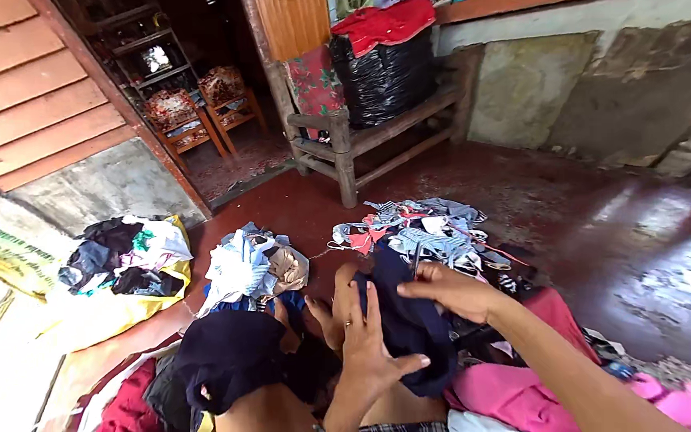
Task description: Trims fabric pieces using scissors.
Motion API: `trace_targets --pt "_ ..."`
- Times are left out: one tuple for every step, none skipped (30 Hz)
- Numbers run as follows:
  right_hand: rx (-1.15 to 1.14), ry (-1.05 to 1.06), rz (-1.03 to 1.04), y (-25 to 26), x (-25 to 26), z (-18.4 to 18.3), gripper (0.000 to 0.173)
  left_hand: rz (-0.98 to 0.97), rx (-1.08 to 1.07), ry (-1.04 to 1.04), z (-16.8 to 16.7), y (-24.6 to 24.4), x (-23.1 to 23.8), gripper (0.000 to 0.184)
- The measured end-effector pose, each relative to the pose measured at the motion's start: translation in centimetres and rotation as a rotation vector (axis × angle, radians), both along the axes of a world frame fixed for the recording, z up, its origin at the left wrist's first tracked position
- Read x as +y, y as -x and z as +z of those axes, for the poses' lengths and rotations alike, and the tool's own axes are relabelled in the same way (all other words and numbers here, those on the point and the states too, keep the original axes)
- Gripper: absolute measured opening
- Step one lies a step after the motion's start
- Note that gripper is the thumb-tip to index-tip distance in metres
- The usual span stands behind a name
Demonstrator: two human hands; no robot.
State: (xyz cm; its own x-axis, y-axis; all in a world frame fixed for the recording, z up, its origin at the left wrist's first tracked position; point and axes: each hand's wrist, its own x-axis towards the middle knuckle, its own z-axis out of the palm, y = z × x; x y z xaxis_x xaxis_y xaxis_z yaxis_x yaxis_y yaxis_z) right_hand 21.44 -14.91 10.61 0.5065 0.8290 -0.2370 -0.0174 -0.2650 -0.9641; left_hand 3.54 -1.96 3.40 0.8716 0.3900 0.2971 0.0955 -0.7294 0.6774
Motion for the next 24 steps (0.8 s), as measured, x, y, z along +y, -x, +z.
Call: trace_targets --pt "0.028 0.014 0.154 0.7 0.2 -0.3 0.024 0.037 -0.029 -0.072 -0.7 -0.5 -0.1 0.132" --pt "0.065 0.003 0.268 1.2 0.4 -0.5 0.021 0.042 -0.086 -0.077 -1.3 -0.9 0.1 0.123" --pt "0.111 -0.02 0.337 1.7 0.7 -0.6 0.019 0.039 -0.135 -0.063 -1.8 -1.3 0.5 0.104" --pt "0.148 -0.044 0.366 2.0 0.8 -0.5 0.017 0.025 -0.146 -0.025 -1.9 -1.4 0.9 0.078" --pt "0.167 -0.067 0.361 2.1 0.8 -0.4 0.015 0.002 -0.147 0.042 -1.8 -1.5 1.3 0.05" --pt "0.162 -0.087 0.325 2.1 0.7 -0.2 0.014 -0.022 -0.155 0.108 -1.8 -1.7 1.9 0.029" --pt "0.141 -0.106 0.267 2.0 0.6 -0.1 0.014 -0.055 -0.162 0.175 -1.8 -1.9 2.8 0.02" --pt "0.109 -0.123 0.191 1.8 0.5 0.0 0.015 -0.083 -0.156 0.251 -1.7 -2.0 3.7 0.017" --pt "0.071 -0.136 0.114 1.5 0.5 0.1 0.017 -0.096 -0.142 0.337 -1.3 -2.0 4.7 0.017" --pt "0.045 -0.155 0.04 1.2 0.4 0.1 0.018 -0.092 -0.129 0.429 -0.8 -2.1 5.9 0.018" --pt "0.043 -0.177 -0.027 1.0 0.4 0.1 0.018 -0.066 -0.116 0.514 0.1 -2.1 7.1 0.019" --pt "0.073 -0.196 -0.09 0.7 0.4 0.2 0.02 -0.025 -0.107 0.58 1.3 -2.0 8.5 0.019" --pt "0.115 -0.213 -0.154 0.5 0.4 0.2 0.02 0.025 -0.099 0.605 2.6 -1.8 10.4 0.021" --pt "0.156 -0.223 -0.225 0.4 0.5 0.2 0.02 0.07 -0.093 0.594 3.8 -1.5 12.7 0.022" --pt "0.189 -0.231 -0.281 0.2 0.6 0.1 0.02 0.117 -0.091 0.552 5.1 -1.0 15.3 0.024" --pt "0.21 -0.23 -0.317 0.1 0.7 -0.1 0.02 0.176 -0.093 0.494 6.7 -0.6 18.2 0.025" --pt "0.219 -0.225 -0.335 -0.1 0.7 -0.2 0.02 0.267 -0.106 0.437 7.9 -0.7 21.7 0.026" --pt "0.225 -0.222 -0.342 -0.1 0.7 -0.4 0.019 0.381 -0.141 0.4 8.6 -1.5 25.7 0.03" --pt "0.229 -0.219 -0.343 -0.1 0.8 -0.5 0.018 0.463 -0.147 0.377 8.9 -1.7 29.8 0.038" --pt "0.227 -0.212 -0.338 -0.1 0.8 -0.6 0.018 0.528 -0.127 0.367 8.8 -1.3 33.4 0.051" --pt "0.217 -0.206 -0.33 0.1 0.9 -0.5 0.017 0.576 -0.076 0.358 8.8 -0.2 35.9 0.068" --pt "0.203 -0.2 -0.32 0.2 0.9 -0.5 0.017 0.614 -0.009 0.35 9.2 1.2 37.0 0.078" --pt "0.19 -0.193 -0.31 0.2 0.9 -0.4 0.017 0.625 0.05 0.332 9.8 2.7 36.7 0.081" --pt "0.185 -0.186 -0.303 0.3 0.9 -0.4 0.016 0.605 0.113 0.324 10.5 4.4 35.4 0.078"
